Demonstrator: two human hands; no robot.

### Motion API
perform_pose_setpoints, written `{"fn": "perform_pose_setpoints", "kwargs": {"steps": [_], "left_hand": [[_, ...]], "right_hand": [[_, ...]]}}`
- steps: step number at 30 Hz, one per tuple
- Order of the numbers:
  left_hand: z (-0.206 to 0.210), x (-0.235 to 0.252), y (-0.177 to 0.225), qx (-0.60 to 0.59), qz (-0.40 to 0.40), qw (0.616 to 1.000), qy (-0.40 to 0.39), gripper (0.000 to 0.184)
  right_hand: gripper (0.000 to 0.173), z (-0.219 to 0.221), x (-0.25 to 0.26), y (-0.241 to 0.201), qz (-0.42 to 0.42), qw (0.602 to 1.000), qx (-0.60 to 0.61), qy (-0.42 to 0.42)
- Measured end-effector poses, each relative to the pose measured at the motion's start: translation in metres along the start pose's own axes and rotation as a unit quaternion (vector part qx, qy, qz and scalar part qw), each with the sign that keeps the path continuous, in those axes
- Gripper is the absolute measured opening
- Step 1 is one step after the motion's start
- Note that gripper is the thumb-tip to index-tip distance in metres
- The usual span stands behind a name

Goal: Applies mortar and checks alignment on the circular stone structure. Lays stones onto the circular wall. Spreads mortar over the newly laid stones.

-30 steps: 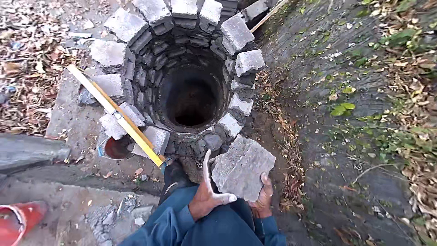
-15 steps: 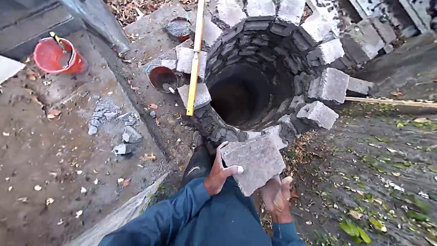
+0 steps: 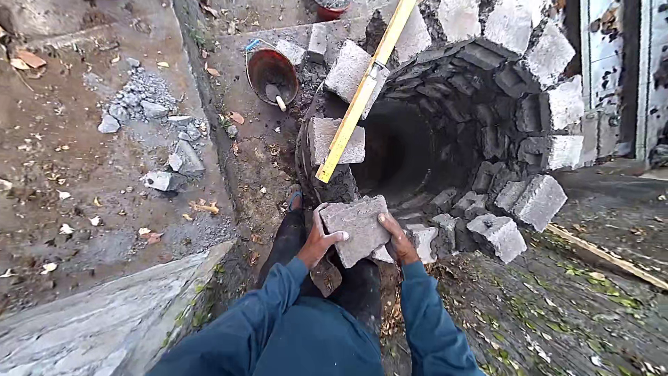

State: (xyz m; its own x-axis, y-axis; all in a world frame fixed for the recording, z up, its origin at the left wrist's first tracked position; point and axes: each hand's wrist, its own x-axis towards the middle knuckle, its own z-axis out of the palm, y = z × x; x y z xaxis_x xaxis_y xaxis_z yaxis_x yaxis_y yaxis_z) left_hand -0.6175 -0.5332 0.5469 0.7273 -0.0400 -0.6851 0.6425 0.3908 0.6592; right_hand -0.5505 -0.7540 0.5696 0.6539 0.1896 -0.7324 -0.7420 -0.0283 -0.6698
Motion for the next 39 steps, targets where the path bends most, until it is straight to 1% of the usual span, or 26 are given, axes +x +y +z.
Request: {"fn": "perform_pose_setpoints", "kwargs": {"steps": [2, 5, 8, 10, 15, 18, 21, 26, 31, 35, 39], "left_hand": [[-0.002, 0.021, -0.010, 0.007, 0.004, 0.999, 0.031, 0.128], [-0.002, 0.043, -0.022, 0.000, 0.007, 0.996, 0.090, 0.124], [0.003, 0.055, -0.032, -0.017, 0.018, 0.991, 0.134, 0.118], [0.006, 0.063, -0.036, -0.022, 0.035, 0.987, 0.158, 0.115], [0.010, 0.070, -0.045, 0.015, 0.080, 0.979, 0.187, 0.117], [0.013, 0.073, -0.049, 0.006, 0.084, 0.974, 0.211, 0.116], [0.014, 0.076, -0.048, -0.006, 0.065, 0.975, 0.213, 0.114], [0.013, 0.074, -0.051, 0.011, 0.030, 0.976, 0.213, 0.109], [0.015, 0.074, -0.051, 0.023, 0.009, 0.977, 0.212, 0.105], [0.015, 0.081, -0.050, 0.014, 0.015, 0.977, 0.212, 0.103], [0.016, 0.077, -0.053, 0.023, 0.015, 0.974, 0.224, 0.099]], "right_hand": [[0.086, 0.003, 0.024, 0.005, 0.008, 1.000, 0.000, 0.008], [0.074, 0.008, 0.053, 0.010, 0.012, 1.000, -0.014, 0.022], [0.072, 0.005, 0.074, 0.015, 0.002, 0.999, -0.034, 0.009], [0.075, 0.002, 0.085, 0.016, -0.008, 0.999, -0.045, -0.004], [0.076, -0.009, 0.105, 0.020, -0.025, 0.997, -0.053, -0.058], [0.076, -0.009, 0.110, 0.020, -0.015, 0.995, -0.066, -0.071], [0.072, -0.006, 0.111, 0.015, -0.003, 0.993, -0.095, -0.065], [0.070, -0.004, 0.105, 0.006, 0.025, 0.986, -0.159, -0.053], [0.069, -0.011, 0.112, 0.011, 0.029, 0.986, -0.156, -0.051], [0.064, -0.015, 0.130, 0.024, -0.007, 0.992, -0.111, -0.063], [0.060, -0.015, 0.133, 0.024, -0.008, 0.989, -0.132, -0.064]]}}
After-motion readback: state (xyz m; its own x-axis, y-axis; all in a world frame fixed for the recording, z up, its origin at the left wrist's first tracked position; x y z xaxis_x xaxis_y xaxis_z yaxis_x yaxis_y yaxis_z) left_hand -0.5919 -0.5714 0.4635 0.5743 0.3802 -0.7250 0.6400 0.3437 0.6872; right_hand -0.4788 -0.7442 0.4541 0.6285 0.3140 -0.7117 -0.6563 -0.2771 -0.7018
